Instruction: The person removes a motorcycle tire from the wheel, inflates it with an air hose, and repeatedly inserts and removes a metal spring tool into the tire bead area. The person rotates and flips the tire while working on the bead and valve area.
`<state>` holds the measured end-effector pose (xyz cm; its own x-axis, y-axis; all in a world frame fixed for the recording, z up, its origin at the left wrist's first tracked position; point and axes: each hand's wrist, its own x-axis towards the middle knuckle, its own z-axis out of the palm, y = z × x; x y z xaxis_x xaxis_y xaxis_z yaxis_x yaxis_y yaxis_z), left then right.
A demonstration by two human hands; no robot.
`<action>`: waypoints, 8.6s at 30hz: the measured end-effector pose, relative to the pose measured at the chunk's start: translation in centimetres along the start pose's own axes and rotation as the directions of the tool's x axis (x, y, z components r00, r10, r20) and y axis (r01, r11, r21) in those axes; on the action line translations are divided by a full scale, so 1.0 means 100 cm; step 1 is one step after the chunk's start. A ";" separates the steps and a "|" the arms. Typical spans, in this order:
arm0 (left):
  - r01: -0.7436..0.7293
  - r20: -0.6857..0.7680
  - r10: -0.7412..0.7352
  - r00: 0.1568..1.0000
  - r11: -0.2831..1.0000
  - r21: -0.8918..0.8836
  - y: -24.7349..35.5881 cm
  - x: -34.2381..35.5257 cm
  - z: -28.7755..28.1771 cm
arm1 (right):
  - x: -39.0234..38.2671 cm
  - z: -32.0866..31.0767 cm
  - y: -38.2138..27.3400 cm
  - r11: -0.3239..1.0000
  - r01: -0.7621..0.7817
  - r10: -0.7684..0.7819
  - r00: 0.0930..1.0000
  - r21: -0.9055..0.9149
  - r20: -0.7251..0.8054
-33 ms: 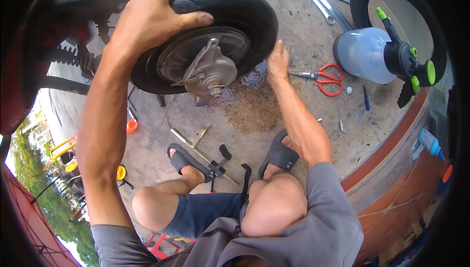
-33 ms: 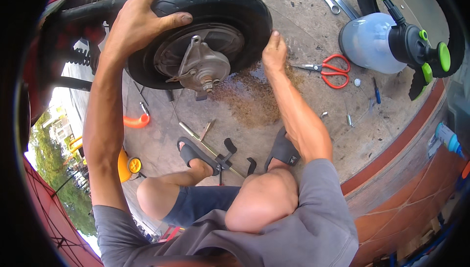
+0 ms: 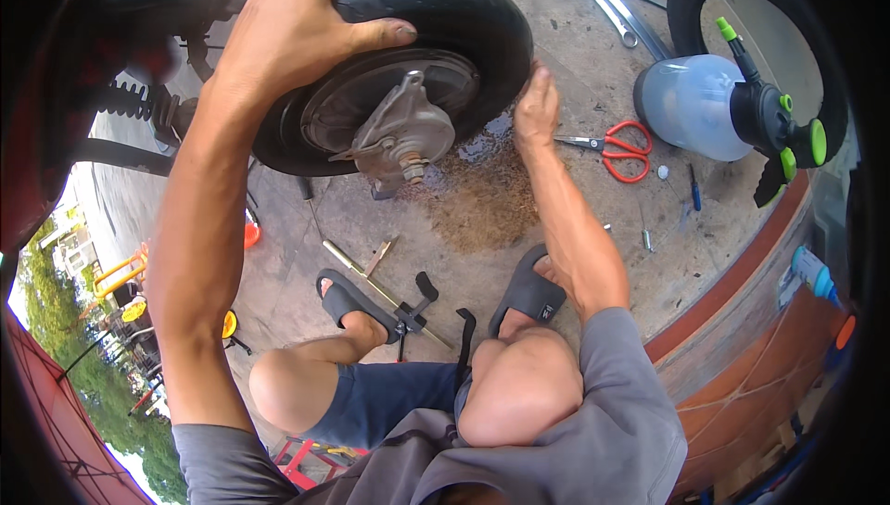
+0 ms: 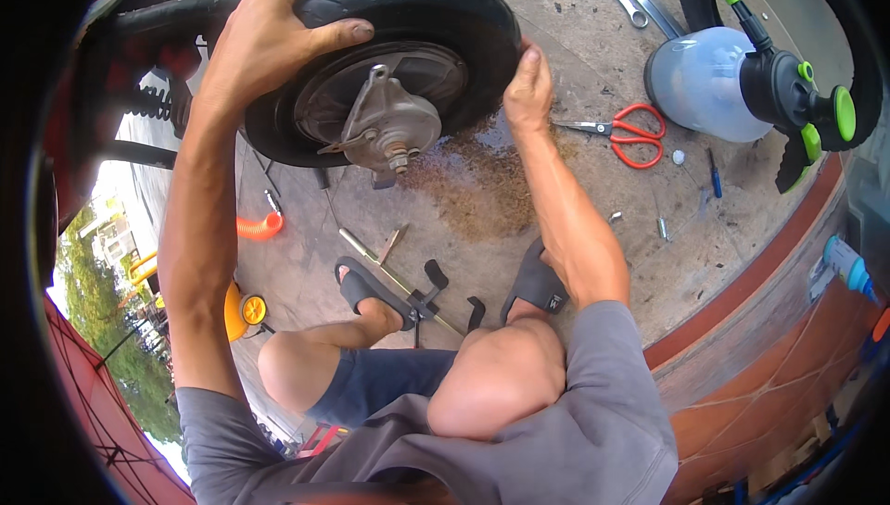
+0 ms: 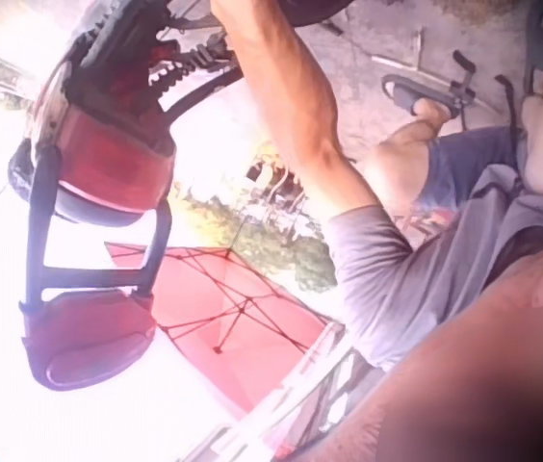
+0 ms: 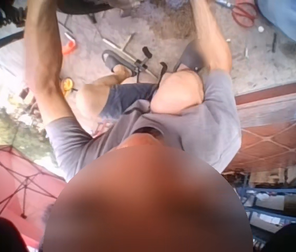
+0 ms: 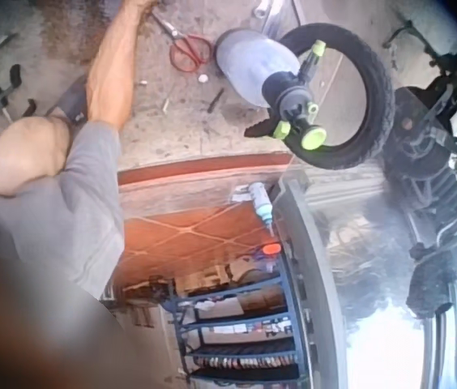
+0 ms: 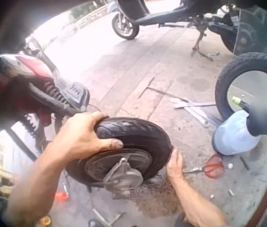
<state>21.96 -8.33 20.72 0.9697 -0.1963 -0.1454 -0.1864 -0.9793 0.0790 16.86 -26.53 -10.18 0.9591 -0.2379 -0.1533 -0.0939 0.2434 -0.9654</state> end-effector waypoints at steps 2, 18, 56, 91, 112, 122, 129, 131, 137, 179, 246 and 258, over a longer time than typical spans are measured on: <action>-0.011 -0.056 0.012 0.998 1.000 0.022 0.002 -0.006 0.007 | 0.025 -0.004 -0.008 0.975 0.208 -0.202 0.976 -0.074 0.087; 0.070 -0.400 -0.363 0.842 0.807 -0.586 -0.065 -0.078 0.066 | 0.079 0.021 0.005 0.986 -0.107 0.118 0.990 0.127 -0.076; 0.064 -0.542 -0.197 0.817 0.965 -0.254 -0.103 -0.075 0.065 | 0.079 -0.008 -0.034 0.803 -0.092 0.156 0.986 -0.589 0.058; 0.722 0.596 -0.435 0.675 0.559 -0.409 -0.246 -0.214 0.199 | 0.037 -0.033 -0.122 0.188 -0.101 0.474 0.880 -0.977 0.000; 0.560 0.551 -0.118 0.826 0.271 -0.783 -0.206 -0.192 0.174 | 0.031 -0.034 -0.091 0.246 -0.123 0.357 0.934 -0.962 -0.028; 0.540 0.527 -0.218 0.821 -0.001 -0.842 -0.175 -0.176 0.199 | 0.040 -0.038 -0.077 0.404 -0.128 0.403 0.914 -0.906 0.051; 0.337 0.345 -0.211 0.915 -0.074 -0.939 -0.175 -0.172 0.212 | 0.049 -0.042 -0.083 0.440 -0.156 0.444 0.894 -0.884 0.063; 0.361 0.360 -0.258 0.897 -0.044 -0.932 -0.172 -0.173 0.212 | 0.055 -0.048 -0.089 0.428 -0.145 0.430 0.901 -0.892 0.060; 0.279 0.296 -0.288 0.911 -0.099 -0.955 -0.168 -0.176 0.218 | 0.075 -0.055 -0.119 0.350 -0.068 0.264 0.964 -0.934 0.028; -0.109 -0.071 -0.405 0.912 -0.072 -0.991 -0.153 -0.175 0.284 | -0.179 0.018 -0.092 -0.187 -0.018 0.664 0.734 -0.982 -0.140; 0.257 0.281 -0.133 0.951 -0.171 -0.951 -0.179 -0.362 0.312 | -0.201 0.134 0.028 -0.725 0.245 0.534 0.790 -0.643 -0.302; -0.097 -0.023 -0.370 0.929 -0.183 -0.978 -0.174 -0.247 0.306 | -0.196 0.133 -0.005 -0.413 0.474 0.824 0.558 -0.778 -0.097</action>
<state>-3.58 12.02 -7.20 0.9732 0.1808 -0.1420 0.0949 0.2468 0.9644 1.68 -9.46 -3.83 0.4319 -0.0232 -0.9016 0.2859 -0.9446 0.1613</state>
